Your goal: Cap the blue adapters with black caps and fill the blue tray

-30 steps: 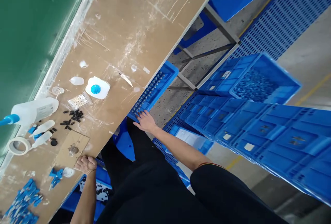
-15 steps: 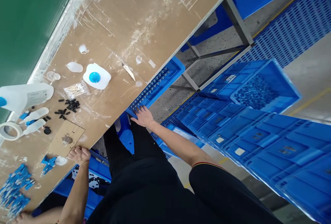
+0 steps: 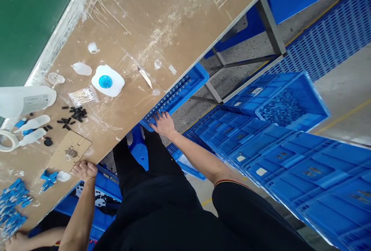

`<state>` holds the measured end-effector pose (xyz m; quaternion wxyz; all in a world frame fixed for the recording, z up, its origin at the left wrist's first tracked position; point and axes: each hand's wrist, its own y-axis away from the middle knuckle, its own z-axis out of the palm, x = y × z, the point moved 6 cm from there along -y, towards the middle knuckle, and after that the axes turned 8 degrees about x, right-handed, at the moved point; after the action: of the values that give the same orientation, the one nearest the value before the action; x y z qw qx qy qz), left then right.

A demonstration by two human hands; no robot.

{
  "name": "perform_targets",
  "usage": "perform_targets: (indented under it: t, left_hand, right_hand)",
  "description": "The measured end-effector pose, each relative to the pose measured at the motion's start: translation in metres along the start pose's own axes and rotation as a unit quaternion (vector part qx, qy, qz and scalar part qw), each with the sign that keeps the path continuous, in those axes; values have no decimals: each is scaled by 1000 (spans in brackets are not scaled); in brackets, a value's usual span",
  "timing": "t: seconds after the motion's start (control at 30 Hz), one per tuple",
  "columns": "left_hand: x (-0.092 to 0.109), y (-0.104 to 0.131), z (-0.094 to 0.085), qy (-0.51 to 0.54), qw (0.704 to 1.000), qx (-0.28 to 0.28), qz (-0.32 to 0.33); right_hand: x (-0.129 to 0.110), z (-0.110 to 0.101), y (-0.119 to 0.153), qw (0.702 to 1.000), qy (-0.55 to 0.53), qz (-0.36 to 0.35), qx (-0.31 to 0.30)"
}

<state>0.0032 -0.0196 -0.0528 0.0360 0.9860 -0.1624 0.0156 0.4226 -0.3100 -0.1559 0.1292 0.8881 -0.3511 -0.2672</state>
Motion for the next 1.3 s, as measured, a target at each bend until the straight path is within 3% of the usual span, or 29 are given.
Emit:
perform_targets:
  t: [0.3,0.57,0.83,1.13,1.3]
  left_hand:
    - [1,-1,-1,12,1000,4,-15]
    - [1,2,-2,7,1000,2,-17]
    - [-2,4,0,-2,1000,-7,-26]
    - [1,6,-1,-8,1000,-21,-20]
    - [6,4,-5,-7,1000,-18,-23]
  right_hand:
    - [26,-21,-4,998,4,46,44]
    - [32,-19,-13,999,2,29,31]
    - [52,-39,-19,996,31,64,61]
    - [62,-35,-26,995,73,52,34]
    - [64,-44,-30,993,98,54,35]
